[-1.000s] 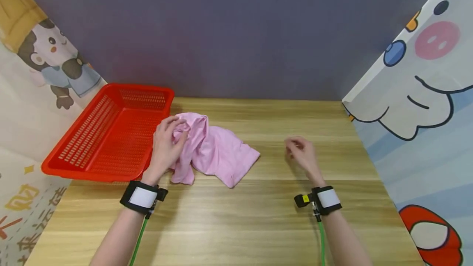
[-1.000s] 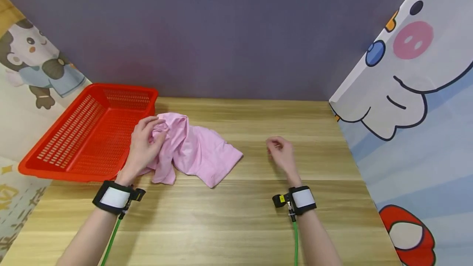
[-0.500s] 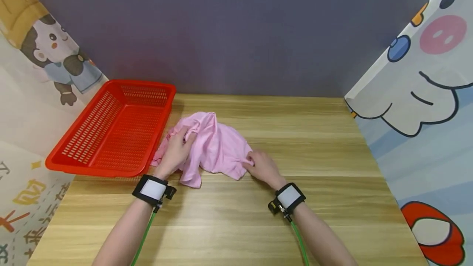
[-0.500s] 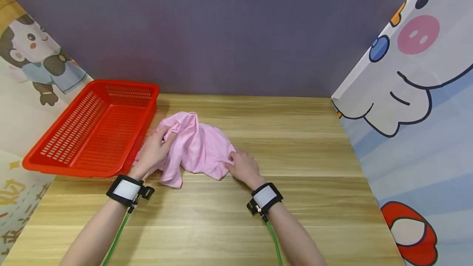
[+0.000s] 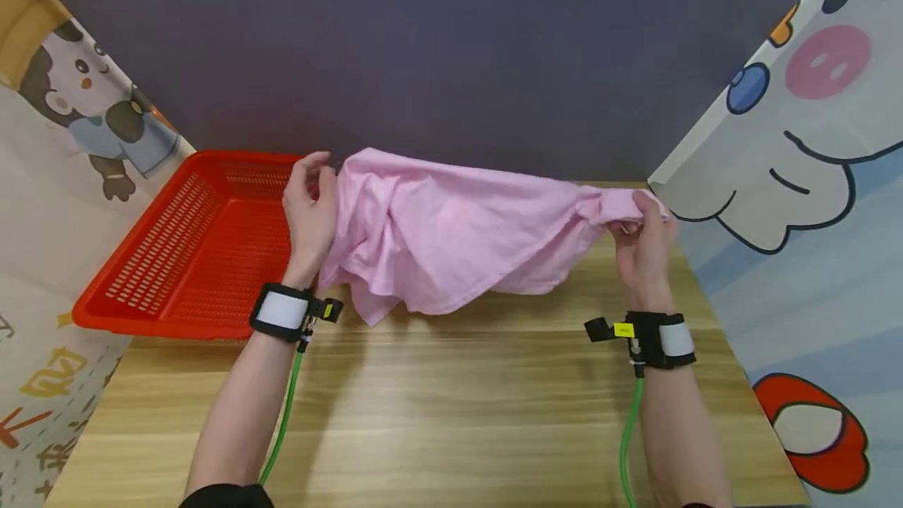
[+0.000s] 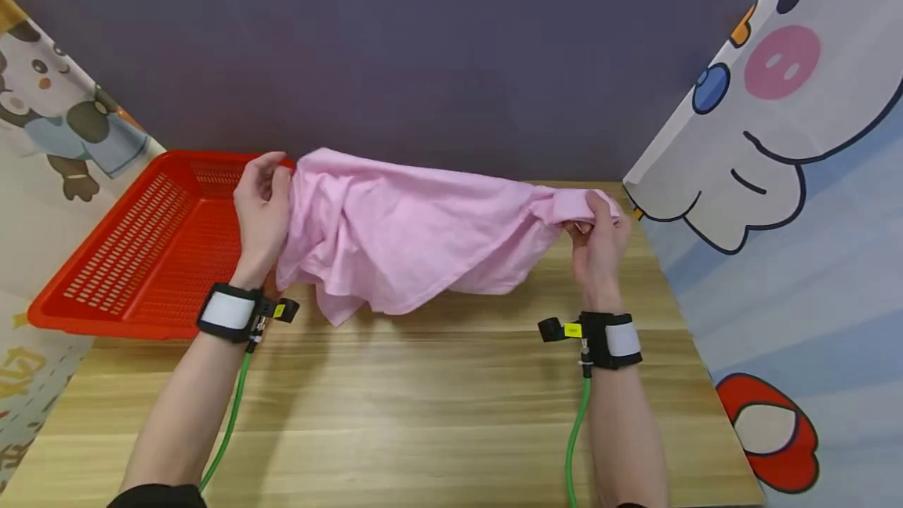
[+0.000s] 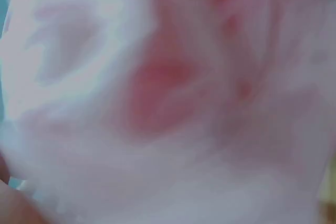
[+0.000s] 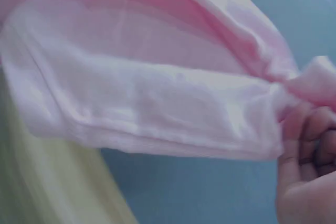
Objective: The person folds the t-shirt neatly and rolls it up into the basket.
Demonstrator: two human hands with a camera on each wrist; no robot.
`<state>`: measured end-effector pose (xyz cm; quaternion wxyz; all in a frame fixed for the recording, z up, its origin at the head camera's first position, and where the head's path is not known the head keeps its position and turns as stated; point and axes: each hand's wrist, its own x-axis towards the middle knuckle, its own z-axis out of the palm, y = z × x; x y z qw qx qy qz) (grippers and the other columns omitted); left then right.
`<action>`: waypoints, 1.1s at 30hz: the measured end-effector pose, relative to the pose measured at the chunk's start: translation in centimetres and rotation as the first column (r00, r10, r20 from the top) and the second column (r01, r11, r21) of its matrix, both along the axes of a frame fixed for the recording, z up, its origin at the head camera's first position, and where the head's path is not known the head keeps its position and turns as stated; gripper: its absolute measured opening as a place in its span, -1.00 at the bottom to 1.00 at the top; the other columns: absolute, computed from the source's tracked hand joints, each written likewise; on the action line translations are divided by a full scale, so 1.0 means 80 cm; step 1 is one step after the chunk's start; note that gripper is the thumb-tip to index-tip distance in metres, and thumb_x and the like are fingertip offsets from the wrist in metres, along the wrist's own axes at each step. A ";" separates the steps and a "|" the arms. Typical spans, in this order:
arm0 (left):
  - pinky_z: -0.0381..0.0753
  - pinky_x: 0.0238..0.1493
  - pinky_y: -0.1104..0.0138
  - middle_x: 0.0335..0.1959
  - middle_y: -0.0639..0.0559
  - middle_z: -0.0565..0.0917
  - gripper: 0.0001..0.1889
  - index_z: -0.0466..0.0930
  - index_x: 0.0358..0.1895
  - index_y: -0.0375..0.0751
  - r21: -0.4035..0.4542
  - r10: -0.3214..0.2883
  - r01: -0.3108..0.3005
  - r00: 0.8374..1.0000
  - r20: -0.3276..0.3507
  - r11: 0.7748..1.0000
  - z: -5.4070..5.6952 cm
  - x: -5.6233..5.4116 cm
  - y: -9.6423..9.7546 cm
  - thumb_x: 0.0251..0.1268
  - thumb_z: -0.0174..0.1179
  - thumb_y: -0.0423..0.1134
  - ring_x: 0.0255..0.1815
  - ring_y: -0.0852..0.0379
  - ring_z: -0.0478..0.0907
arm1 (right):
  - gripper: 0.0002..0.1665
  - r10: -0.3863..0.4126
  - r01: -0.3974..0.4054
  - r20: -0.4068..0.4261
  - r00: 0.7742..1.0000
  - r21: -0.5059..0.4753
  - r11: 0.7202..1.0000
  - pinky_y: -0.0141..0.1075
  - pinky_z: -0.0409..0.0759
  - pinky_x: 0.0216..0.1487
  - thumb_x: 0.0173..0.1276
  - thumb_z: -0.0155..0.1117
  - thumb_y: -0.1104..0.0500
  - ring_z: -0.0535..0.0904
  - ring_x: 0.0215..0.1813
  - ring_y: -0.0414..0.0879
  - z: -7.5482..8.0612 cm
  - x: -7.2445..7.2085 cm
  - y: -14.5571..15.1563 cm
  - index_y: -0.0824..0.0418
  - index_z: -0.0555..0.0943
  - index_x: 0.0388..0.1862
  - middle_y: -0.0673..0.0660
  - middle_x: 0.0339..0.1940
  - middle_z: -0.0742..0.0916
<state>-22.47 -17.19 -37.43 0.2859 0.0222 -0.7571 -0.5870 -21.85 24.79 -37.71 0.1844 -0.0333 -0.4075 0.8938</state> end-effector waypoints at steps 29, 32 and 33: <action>0.24 0.33 -0.04 -0.06 -0.08 0.74 -0.80 0.64 -0.10 -0.16 -0.671 -0.324 0.452 0.891 0.317 0.587 -0.116 0.055 0.064 0.51 0.10 -0.13 0.12 -0.10 0.56 | -0.79 -0.075 -0.356 0.359 0.930 0.933 0.047 -0.37 0.45 -0.32 0.30 0.28 0.22 0.56 -0.37 -0.08 -0.149 -0.004 -0.011 0.41 0.62 -0.36 0.29 -0.41 0.72; 0.47 0.16 0.19 -0.13 -0.19 0.75 -0.77 0.57 -0.01 -0.30 -0.313 -0.377 0.473 0.869 0.321 0.824 -0.078 0.043 0.048 0.56 0.03 -0.22 -0.09 0.01 0.65 | -0.65 -0.112 -0.400 0.391 0.913 0.913 -0.076 -0.35 0.42 -0.38 0.30 0.37 0.01 0.55 -0.40 -0.07 -0.150 -0.005 -0.014 0.30 0.63 -0.39 0.17 -0.46 0.71; 0.53 0.04 0.30 -0.19 -0.20 0.74 -0.77 0.54 0.01 -0.37 -0.192 -0.405 0.471 0.863 0.301 0.861 -0.066 0.039 0.045 0.57 0.00 -0.26 -0.17 0.09 0.65 | -0.60 -0.115 -0.425 0.413 0.904 0.898 -0.112 -0.34 0.41 -0.41 0.29 0.39 -0.07 0.54 -0.42 -0.07 -0.150 -0.005 -0.016 0.27 0.63 -0.42 0.13 -0.50 0.69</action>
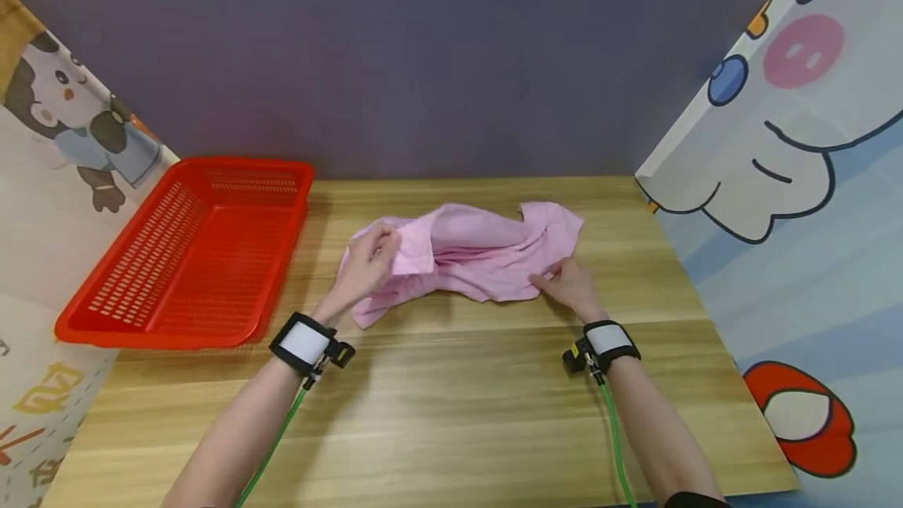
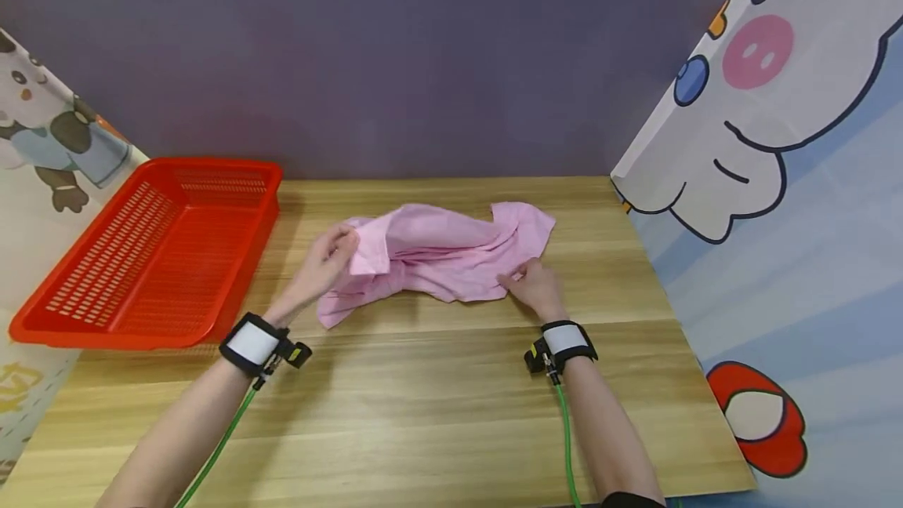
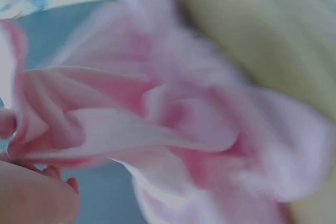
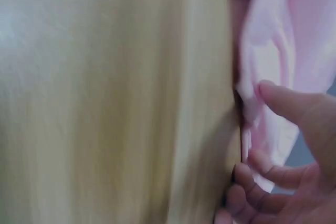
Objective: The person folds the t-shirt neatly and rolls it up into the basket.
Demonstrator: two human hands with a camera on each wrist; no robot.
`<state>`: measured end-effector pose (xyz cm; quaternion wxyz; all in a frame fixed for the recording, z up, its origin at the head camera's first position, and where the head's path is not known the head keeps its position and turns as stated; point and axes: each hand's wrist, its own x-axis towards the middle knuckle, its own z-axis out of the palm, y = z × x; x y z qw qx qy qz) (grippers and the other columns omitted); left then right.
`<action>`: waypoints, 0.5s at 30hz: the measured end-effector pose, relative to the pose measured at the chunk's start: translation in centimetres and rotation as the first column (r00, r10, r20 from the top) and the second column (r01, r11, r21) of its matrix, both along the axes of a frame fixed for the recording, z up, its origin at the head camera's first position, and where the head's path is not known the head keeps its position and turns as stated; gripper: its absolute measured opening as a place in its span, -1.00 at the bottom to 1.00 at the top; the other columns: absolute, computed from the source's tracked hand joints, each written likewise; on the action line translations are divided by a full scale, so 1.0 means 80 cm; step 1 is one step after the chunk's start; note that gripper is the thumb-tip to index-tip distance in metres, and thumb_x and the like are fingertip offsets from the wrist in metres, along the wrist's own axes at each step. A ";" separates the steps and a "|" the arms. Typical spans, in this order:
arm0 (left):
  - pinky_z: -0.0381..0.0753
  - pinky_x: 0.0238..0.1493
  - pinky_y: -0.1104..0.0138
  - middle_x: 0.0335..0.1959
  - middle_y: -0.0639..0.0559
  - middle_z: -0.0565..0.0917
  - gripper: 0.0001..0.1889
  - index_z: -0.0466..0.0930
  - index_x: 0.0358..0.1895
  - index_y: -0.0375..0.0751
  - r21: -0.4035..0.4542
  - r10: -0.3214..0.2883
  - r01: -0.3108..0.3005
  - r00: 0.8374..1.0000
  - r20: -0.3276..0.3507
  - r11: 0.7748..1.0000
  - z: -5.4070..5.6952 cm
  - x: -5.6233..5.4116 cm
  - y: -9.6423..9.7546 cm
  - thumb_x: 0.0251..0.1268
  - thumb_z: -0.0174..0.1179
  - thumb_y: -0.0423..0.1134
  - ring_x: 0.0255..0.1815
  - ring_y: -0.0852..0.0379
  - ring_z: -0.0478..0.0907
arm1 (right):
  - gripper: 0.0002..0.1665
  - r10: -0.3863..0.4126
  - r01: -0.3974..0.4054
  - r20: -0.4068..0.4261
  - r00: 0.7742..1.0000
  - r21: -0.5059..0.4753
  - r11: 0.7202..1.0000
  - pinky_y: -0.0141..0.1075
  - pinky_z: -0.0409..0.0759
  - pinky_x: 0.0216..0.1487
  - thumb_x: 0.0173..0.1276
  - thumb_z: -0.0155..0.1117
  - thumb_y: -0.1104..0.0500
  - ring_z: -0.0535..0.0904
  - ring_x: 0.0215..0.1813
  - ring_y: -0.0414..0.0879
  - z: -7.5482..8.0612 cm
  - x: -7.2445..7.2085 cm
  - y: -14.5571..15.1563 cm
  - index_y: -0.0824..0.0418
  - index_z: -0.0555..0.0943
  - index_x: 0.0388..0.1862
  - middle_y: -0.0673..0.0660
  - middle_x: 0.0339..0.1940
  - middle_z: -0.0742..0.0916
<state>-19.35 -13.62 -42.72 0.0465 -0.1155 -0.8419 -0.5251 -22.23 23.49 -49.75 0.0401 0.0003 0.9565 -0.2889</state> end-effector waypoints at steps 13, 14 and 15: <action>0.61 -0.20 0.27 -0.03 -0.23 0.72 -0.36 0.46 0.32 -0.20 -0.101 -0.087 0.095 0.993 0.084 0.990 0.039 0.000 -0.052 0.17 0.44 -0.15 -0.20 0.08 0.66 | -0.94 -0.202 0.153 -0.018 0.979 -0.589 0.794 -0.50 0.43 -0.52 0.28 0.15 0.43 0.44 -0.54 -0.36 0.015 -0.001 0.015 0.35 0.45 -0.31 -0.16 -0.59 0.54; 0.60 -0.14 0.21 0.05 -0.25 0.71 -0.31 0.48 0.31 -0.18 -0.203 -0.104 0.114 0.993 0.057 0.973 0.037 0.002 -0.056 0.08 0.50 -0.14 -0.13 0.01 0.66 | -0.91 -0.245 0.180 0.004 0.969 -0.689 0.702 -0.52 0.47 -0.48 0.31 0.14 0.45 0.47 -0.50 -0.37 0.020 -0.002 0.021 0.32 0.45 -0.28 -0.18 -0.54 0.56; 0.58 -0.08 0.16 0.09 -0.25 0.69 -0.30 0.51 0.30 -0.18 -0.289 -0.115 0.117 0.993 0.026 0.950 0.035 0.003 -0.060 0.03 0.51 -0.16 -0.07 -0.04 0.64 | -0.88 -0.284 0.203 0.029 0.958 -0.769 0.606 -0.53 0.51 -0.45 0.34 0.14 0.47 0.50 -0.47 -0.37 0.026 -0.003 0.026 0.29 0.45 -0.26 -0.18 -0.51 0.59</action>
